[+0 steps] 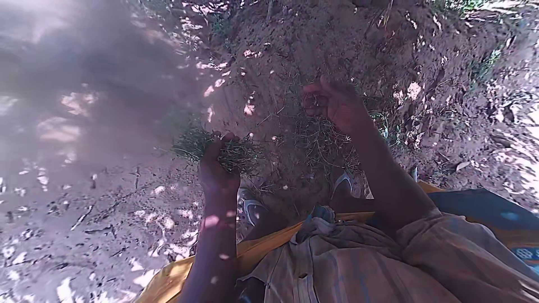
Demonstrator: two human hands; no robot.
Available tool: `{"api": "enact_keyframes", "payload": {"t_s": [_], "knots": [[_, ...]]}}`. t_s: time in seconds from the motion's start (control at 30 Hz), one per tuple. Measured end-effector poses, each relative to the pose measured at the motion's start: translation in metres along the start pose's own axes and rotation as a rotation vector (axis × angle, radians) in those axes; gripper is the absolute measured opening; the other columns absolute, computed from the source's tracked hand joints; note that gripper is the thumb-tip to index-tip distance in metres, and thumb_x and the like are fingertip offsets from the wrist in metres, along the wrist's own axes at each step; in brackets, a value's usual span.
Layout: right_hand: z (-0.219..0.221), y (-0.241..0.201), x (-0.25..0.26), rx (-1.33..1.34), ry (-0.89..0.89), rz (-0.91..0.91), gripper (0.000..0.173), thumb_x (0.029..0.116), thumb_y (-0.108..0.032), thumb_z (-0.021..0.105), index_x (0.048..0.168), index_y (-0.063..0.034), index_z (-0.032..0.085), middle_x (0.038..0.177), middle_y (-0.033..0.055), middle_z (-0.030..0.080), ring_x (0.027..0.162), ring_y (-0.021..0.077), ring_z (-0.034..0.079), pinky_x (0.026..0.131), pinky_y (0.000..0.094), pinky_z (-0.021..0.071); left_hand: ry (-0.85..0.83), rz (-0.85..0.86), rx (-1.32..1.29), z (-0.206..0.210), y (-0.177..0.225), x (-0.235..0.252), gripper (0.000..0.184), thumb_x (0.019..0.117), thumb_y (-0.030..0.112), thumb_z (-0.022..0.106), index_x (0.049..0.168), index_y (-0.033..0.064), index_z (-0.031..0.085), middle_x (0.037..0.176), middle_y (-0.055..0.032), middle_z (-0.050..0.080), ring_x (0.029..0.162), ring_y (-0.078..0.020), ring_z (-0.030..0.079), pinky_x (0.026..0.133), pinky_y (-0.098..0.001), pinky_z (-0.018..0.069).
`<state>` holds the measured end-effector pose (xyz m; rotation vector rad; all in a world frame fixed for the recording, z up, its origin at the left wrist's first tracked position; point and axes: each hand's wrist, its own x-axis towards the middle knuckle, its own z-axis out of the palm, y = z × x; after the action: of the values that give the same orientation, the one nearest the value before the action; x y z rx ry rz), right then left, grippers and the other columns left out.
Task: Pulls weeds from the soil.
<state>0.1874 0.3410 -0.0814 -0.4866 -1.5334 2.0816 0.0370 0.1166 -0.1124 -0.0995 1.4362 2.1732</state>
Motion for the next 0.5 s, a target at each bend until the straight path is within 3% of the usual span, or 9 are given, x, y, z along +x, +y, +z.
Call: {"api": "enact_keyframes", "payload": {"t_s": [0.1,0.17,0.2,0.27,0.5], "knots": [[-0.009,0.006,0.000,0.013,0.075,0.057,0.038,0.1106,-0.022,0.033,0.115,-0.0015,0.065,0.111,0.0083,0.072,0.093,0.0178,0.073,0.080,0.0345,0.0623,0.020,0.009,-0.001,0.000,0.002,-0.002,0.023,0.1094,0.015,0.033,0.114,0.0147,0.055,0.092,0.0013,0.073,0.084,-0.0087,0.072,0.076,-0.0264,0.0597],[-0.021,0.020,-0.002,-0.362,0.182,0.240,0.033,0.1102,-0.021,0.045,0.132,-0.0010,0.059,0.125,0.0127,0.065,0.105,0.0199,0.068,0.088,0.0357,0.0572,0.024,0.015,0.010,0.002,0.003,-0.006,0.024,0.1092,0.015,0.033,0.114,0.0146,0.056,0.091,0.0013,0.074,0.085,-0.0091,0.072,0.076,-0.0270,0.0598],[-0.029,0.028,-0.003,-0.601,0.177,0.335,0.035,0.1091,-0.022,0.049,0.135,-0.0001,0.058,0.133,0.0178,0.062,0.117,0.0261,0.063,0.098,0.0433,0.0517,0.022,0.022,0.009,0.003,0.003,-0.007,0.024,0.1092,0.014,0.033,0.114,0.0139,0.056,0.091,0.0007,0.073,0.085,-0.0099,0.072,0.076,-0.0277,0.0598],[-0.038,0.039,-0.003,-0.925,0.135,0.418,0.038,0.1081,-0.026,0.051,0.134,0.0005,0.062,0.132,0.0249,0.062,0.125,0.0389,0.059,0.104,0.0598,0.0430,0.009,0.031,0.024,0.007,0.004,-0.009,0.025,0.1092,0.014,0.031,0.115,0.0142,0.055,0.091,0.0017,0.073,0.085,-0.0092,0.072,0.076,-0.0274,0.0597],[-0.044,0.035,-0.002,-0.963,0.084,0.344,0.035,0.1087,-0.022,0.049,0.125,0.0045,0.064,0.122,0.0242,0.066,0.114,0.0353,0.063,0.100,0.0538,0.0463,-0.017,0.003,0.066,0.021,-0.010,-0.005,0.023,0.1088,0.014,0.035,0.115,0.0120,0.057,0.091,-0.0005,0.073,0.084,-0.0107,0.072,0.075,-0.0266,0.0593]]}}
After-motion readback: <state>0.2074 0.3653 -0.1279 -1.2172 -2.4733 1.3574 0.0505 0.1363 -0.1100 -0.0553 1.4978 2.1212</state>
